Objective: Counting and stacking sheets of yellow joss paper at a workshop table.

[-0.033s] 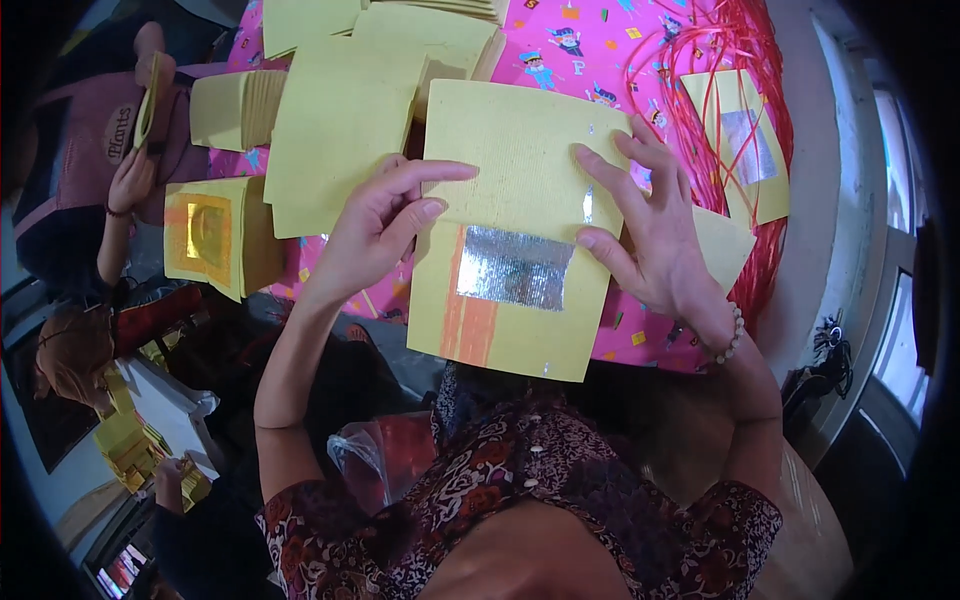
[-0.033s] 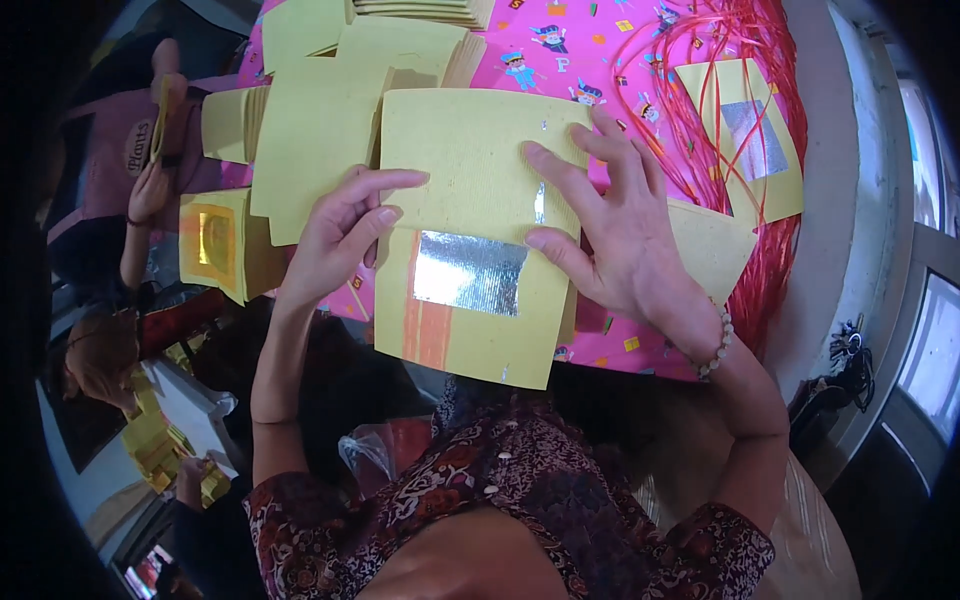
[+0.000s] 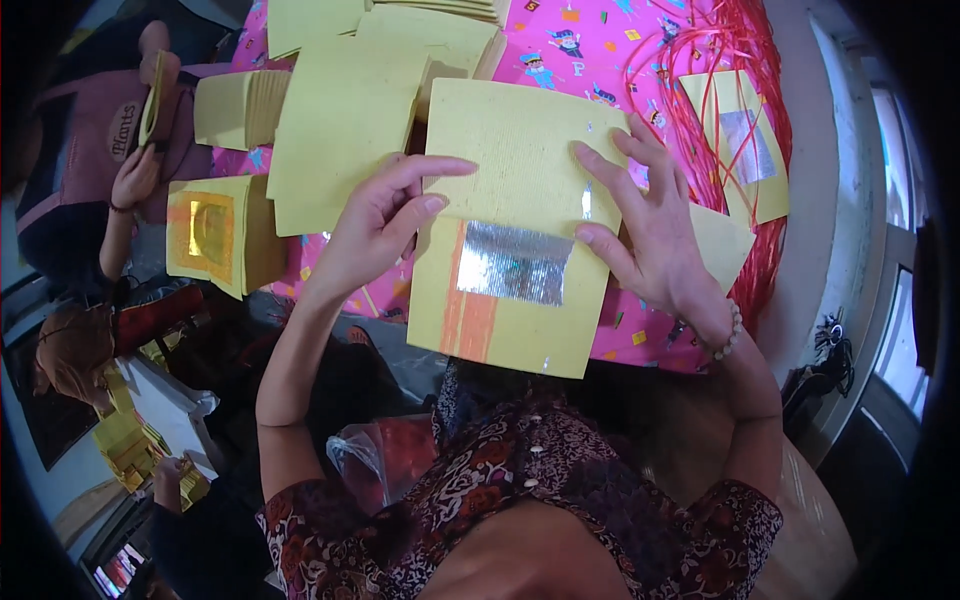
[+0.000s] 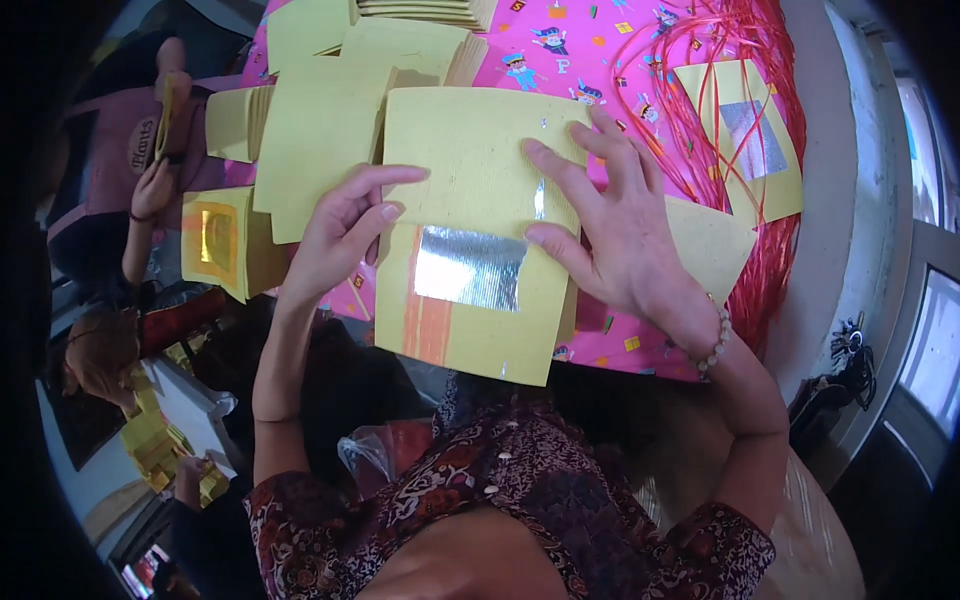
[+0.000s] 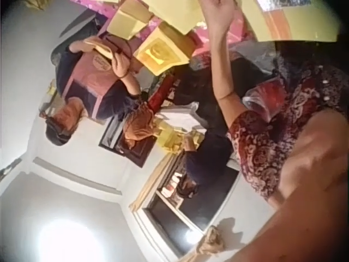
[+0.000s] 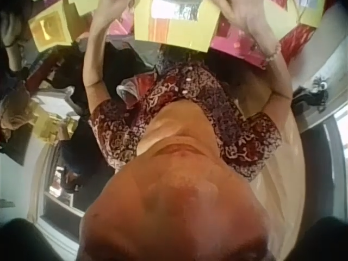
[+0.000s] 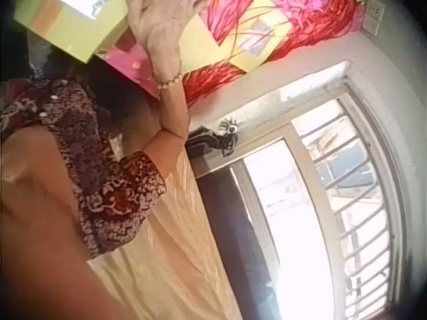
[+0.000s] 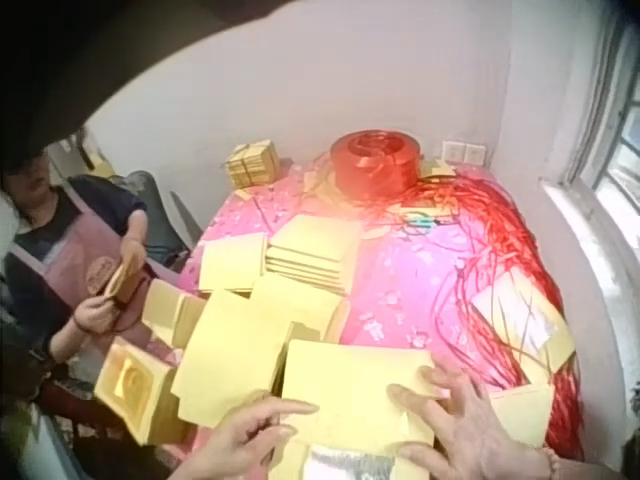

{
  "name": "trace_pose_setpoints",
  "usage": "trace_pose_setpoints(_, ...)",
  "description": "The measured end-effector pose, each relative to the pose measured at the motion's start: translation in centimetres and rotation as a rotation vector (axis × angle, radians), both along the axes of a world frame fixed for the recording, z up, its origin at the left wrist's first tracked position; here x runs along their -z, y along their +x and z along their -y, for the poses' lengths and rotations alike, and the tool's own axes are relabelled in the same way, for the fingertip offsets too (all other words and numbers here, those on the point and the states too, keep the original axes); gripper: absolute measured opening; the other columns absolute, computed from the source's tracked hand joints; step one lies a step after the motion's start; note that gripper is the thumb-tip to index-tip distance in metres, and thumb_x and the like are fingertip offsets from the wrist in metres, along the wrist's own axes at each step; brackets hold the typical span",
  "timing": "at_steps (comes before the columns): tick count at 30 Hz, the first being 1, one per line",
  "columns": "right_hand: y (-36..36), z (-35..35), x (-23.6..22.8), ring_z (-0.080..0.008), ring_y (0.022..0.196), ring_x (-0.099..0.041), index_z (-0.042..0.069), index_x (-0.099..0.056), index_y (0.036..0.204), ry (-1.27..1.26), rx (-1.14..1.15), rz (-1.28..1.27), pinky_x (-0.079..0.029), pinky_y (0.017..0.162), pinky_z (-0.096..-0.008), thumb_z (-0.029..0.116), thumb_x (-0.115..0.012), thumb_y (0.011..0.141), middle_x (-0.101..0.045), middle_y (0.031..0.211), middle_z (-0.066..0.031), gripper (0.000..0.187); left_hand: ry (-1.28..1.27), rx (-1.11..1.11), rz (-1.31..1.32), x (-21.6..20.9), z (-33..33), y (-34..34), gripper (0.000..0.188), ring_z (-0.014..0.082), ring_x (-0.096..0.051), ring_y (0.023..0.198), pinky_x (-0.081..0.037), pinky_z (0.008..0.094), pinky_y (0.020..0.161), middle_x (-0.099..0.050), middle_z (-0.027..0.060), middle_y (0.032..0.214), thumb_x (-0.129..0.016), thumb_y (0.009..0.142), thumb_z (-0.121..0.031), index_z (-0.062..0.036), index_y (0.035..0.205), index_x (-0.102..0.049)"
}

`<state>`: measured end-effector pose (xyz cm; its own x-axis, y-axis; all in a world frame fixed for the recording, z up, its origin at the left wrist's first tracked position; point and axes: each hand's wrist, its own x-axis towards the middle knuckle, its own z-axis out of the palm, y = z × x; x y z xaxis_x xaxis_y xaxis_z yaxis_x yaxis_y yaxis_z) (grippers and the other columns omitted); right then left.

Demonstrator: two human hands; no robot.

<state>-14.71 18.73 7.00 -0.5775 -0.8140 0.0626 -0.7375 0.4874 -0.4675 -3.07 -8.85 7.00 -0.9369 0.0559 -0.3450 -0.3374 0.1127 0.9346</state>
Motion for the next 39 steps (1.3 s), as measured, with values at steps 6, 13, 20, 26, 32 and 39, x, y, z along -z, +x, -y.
trace_pose_setpoints(6, -1.1, 1.6, 1.3, -0.0412, 0.133, -0.03, 0.018, -0.048, 0.136, -0.036, 0.016, -0.1, -0.024, 0.108, -0.0535, 0.05, -0.053, 0.09, -0.043, 0.131, -0.0206, 0.057, 0.044, -0.196, -0.066, 1.9, 0.2, -0.4, 0.032, 0.002, -0.045, 0.051, -0.038, 0.0193, 0.042, -0.04, -0.0051, 0.07, -0.054, 0.092, -0.004, -0.0068, 0.124, -0.058)
trace_pose_setpoints(13, -3.6, 4.5, 2.2, -0.0408, 0.129, -0.039, 0.015, -0.053, 0.125, 0.057, -0.048, -0.458, -0.03, 0.105, -0.0552, 0.059, -0.056, 0.083, -0.057, 0.116, -0.0162, 0.061, -0.632, -0.282, -0.265, 4.0, 1.9, -3.1, 0.039, 0.0158, -0.059, 0.058, -0.047, 0.0306, 0.053, -0.059, 0.0066, 0.069, -0.071, 0.081, -0.021, -0.0037, 0.115, -0.06)
trace_pose_setpoints(20, -6.2, 7.3, 3.4, -0.0248, 0.082, -0.06, 0.007, -0.062, 0.076, 0.114, -0.295, -0.623, -0.046, 0.079, -0.0384, 0.035, -0.056, 0.089, -0.06, 0.08, -0.0087, 0.031, -0.904, -0.2, -0.211, 5.0, 4.7, -6.5, 0.052, 0.0205, -0.066, 0.065, -0.05, 0.0341, 0.06, -0.065, 0.0121, 0.073, -0.067, 0.084, -0.042, -0.0023, 0.116, -0.058)
trace_pose_setpoints(26, -7.3, 8.8, 3.9, -0.0277, 0.07, -0.063, 0.006, -0.062, 0.07, 0.103, -0.291, -0.648, -0.051, 0.065, -0.0409, 0.031, -0.053, 0.09, -0.061, 0.074, -0.0105, 0.034, -1.155, -0.211, -0.109, 2.7, 4.4, -8.5, 0.069, 0.0342, -0.067, 0.091, -0.052, 0.0424, 0.078, -0.067, 0.0228, 0.092, -0.058, 0.083, -0.058, 0.0039, 0.112, -0.055)
trace_pose_setpoints(32, -7.2, 8.0, 4.6, -0.0255, 0.074, -0.065, 0.009, -0.066, 0.074, -0.039, -0.121, -0.556, -0.052, 0.064, -0.0401, 0.035, -0.051, 0.092, -0.062, 0.077, -0.0081, 0.034, -0.445, -0.352, 0.06, 2.8, 3.5, -11.1, 0.047, 0.0274, -0.069, 0.075, -0.058, 0.0333, 0.06, -0.062, 0.0212, 0.09, -0.059, 0.089, -0.029, 0.0119, 0.109, -0.047)
trace_pose_setpoints(39, -5.4, 5.0, 3.2, -0.0386, 0.115, -0.05, 0.004, -0.047, 0.129, -0.364, 0.315, -0.175, -0.048, 0.09, -0.0469, 0.056, -0.052, 0.089, -0.052, 0.121, -0.0254, 0.066, -0.116, -0.56, -0.232, -0.9, -0.6, -10.6, 0.066, 0.034, -0.065, 0.092, -0.061, 0.0365, 0.07, -0.051, 0.028, 0.114, -0.054, 0.085, 0.0, 0.0123, 0.137, -0.016)
